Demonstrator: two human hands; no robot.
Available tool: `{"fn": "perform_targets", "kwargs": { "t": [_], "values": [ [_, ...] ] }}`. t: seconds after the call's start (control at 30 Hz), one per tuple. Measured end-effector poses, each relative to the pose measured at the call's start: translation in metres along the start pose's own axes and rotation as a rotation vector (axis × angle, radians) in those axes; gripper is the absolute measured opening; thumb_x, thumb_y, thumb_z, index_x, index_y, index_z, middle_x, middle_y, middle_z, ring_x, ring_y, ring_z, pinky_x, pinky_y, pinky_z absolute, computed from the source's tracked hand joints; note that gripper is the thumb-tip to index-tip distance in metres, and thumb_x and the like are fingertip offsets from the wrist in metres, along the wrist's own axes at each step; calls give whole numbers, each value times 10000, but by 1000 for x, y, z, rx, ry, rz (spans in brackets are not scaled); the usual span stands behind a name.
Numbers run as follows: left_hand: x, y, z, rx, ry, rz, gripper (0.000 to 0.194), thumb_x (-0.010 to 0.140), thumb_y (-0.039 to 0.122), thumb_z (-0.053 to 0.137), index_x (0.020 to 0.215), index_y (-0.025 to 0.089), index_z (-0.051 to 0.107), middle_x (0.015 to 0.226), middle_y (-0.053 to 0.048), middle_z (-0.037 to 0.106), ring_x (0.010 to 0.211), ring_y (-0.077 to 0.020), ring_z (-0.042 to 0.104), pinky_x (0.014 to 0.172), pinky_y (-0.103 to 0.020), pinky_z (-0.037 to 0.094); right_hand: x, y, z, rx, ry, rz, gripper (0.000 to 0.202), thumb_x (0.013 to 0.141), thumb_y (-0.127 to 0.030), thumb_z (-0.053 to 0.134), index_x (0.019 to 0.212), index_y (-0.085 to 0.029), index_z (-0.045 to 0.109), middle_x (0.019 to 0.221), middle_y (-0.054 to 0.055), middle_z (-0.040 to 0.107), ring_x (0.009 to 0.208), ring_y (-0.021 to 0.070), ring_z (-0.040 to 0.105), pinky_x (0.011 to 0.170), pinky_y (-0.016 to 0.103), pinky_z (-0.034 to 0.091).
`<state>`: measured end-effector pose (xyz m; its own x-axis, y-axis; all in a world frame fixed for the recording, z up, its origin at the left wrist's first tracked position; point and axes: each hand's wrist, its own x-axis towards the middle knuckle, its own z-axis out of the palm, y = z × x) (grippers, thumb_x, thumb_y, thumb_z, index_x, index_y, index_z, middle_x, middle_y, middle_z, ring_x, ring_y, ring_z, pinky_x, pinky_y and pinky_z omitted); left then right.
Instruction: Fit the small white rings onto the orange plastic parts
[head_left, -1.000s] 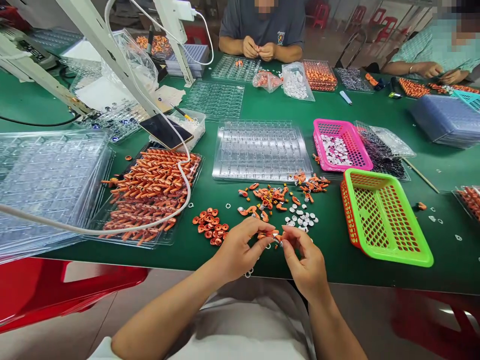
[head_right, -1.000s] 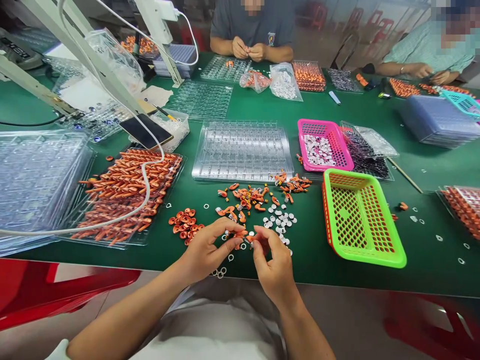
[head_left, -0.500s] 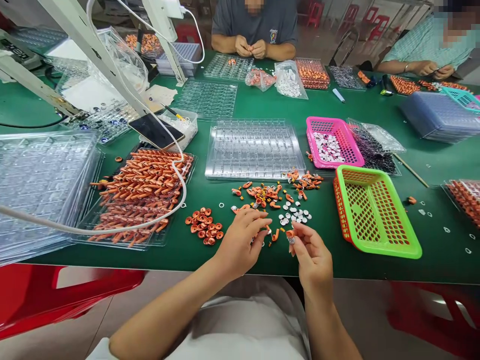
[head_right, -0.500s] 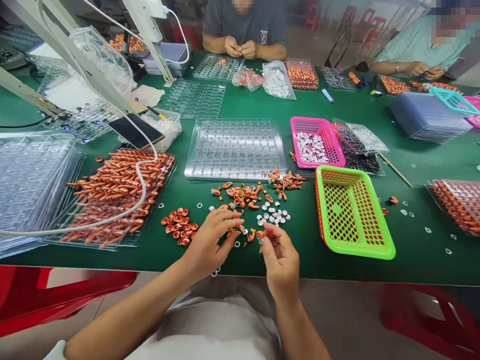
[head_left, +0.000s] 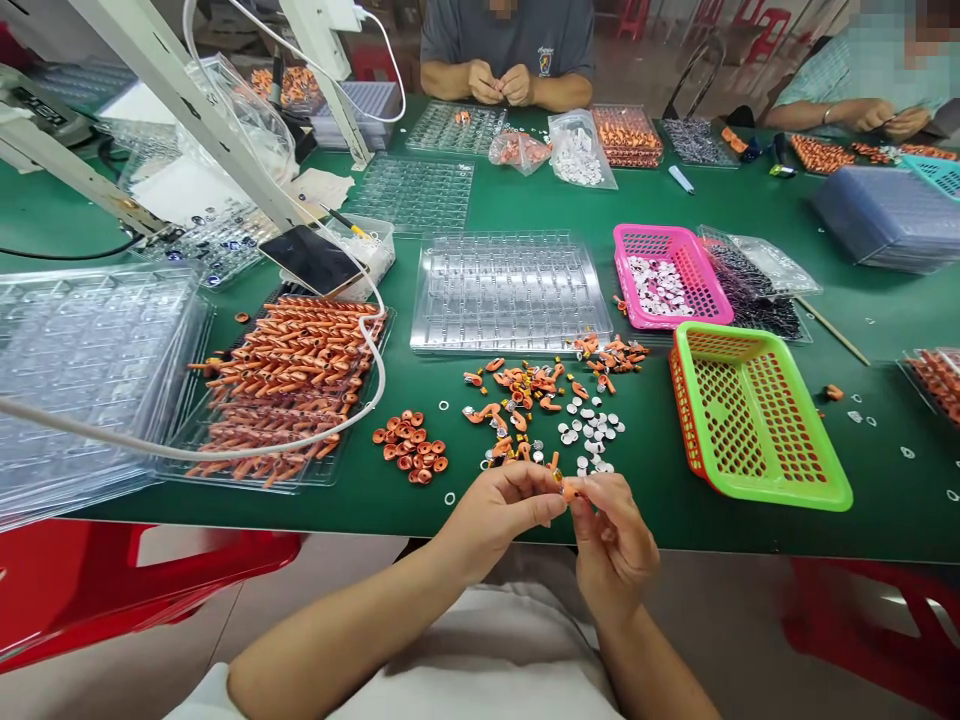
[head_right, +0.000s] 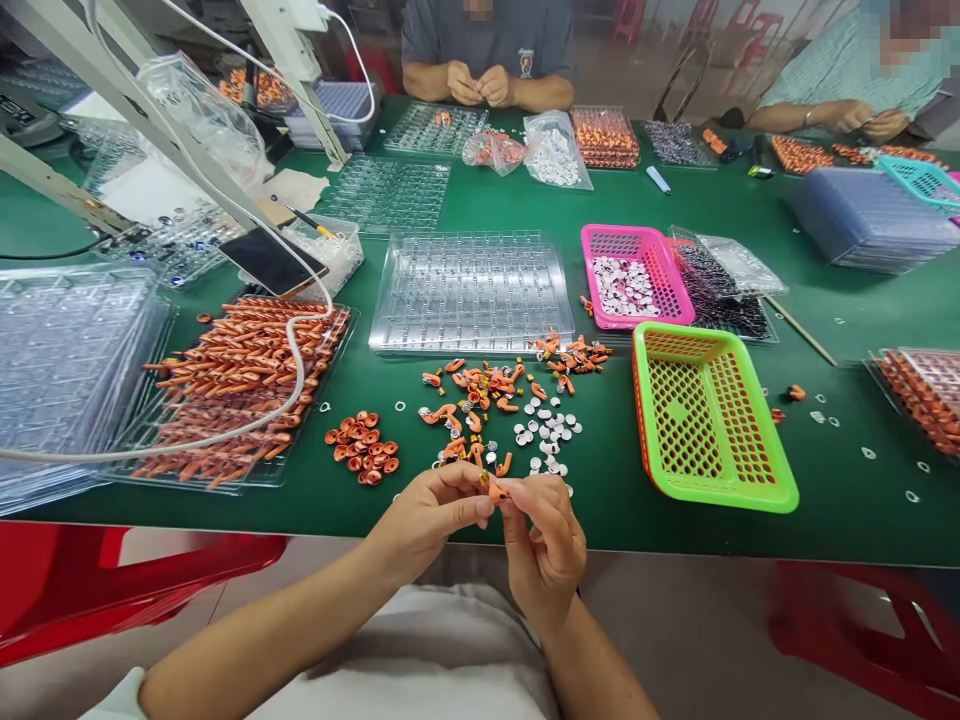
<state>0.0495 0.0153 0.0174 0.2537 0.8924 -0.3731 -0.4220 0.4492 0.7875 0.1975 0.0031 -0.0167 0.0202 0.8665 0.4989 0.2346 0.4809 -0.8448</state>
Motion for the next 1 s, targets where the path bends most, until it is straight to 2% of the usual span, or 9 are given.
{"fn": "perform_targets", "kwargs": {
  "t": [0.17,0.3,0.4,0.5,0.57,0.67,0.73,0.87,1.0],
  "values": [
    [-2,-1,-3,7,113,3,283,636,322,862,753,138,681,740,-19,679,639,-106,589,650,-244,507,-1,5,-1,-99,-1,-125,439,890,-72,590,1225,-355,581,988,41,746,829,223,690,689,437,586],
    [-2,0,-3,49,179,45,274,648,324,845,753,138,673,731,-23,694,659,-120,624,668,-249,529,-1,4,0,-95,-11,-163,525,855,-9,606,1268,-331,570,1017,54,737,868,227,681,707,441,584],
    [-4,3,-3,148,236,144,187,679,261,807,746,146,676,738,-22,697,681,-128,645,678,-241,535,-3,4,0,-109,-32,-177,574,831,25,612,1287,-319,554,1019,58,723,877,224,671,713,432,582],
    [-9,7,-3,337,254,295,68,739,191,732,767,155,682,762,-32,703,719,-148,662,698,-254,544,-5,6,-1,-123,-58,-195,574,830,-9,617,1300,-327,533,997,57,694,882,224,660,726,432,585],
    [-12,9,-4,494,224,402,23,782,149,678,797,164,686,775,-35,717,742,-159,670,741,-278,543,-5,5,-2,-112,-94,-160,553,847,-98,619,1329,-337,494,1052,74,651,943,243,646,768,462,584],
    [-17,12,-4,685,126,560,117,817,81,624,840,174,691,787,-30,734,756,-156,671,801,-300,523,0,0,-5,-9,-188,-58,554,879,-287,589,1400,-334,407,1270,118,550,1126,298,590,859,530,558],
    [-18,13,-3,751,71,639,155,827,52,604,873,174,688,792,-31,732,757,-149,666,792,-292,520,7,-5,-7,63,-279,-8,549,890,-358,579,1410,-324,405,1365,121,501,1214,317,546,926,549,527],
    [-17,11,-2,839,47,729,166,841,38,587,908,176,653,805,-37,717,768,-149,651,774,-294,518,20,-12,-12,129,-428,97,435,896,-329,634,1316,-297,527,1231,90,622,1163,271,586,968,460,524],
    [-15,6,-5,941,52,871,191,832,39,591,945,188,629,815,-45,713,748,-160,627,723,-313,516,23,-12,-13,171,-419,250,214,899,-270,644,1113,-266,633,1019,54,675,965,215,644,843,361,560]
  ]
}}
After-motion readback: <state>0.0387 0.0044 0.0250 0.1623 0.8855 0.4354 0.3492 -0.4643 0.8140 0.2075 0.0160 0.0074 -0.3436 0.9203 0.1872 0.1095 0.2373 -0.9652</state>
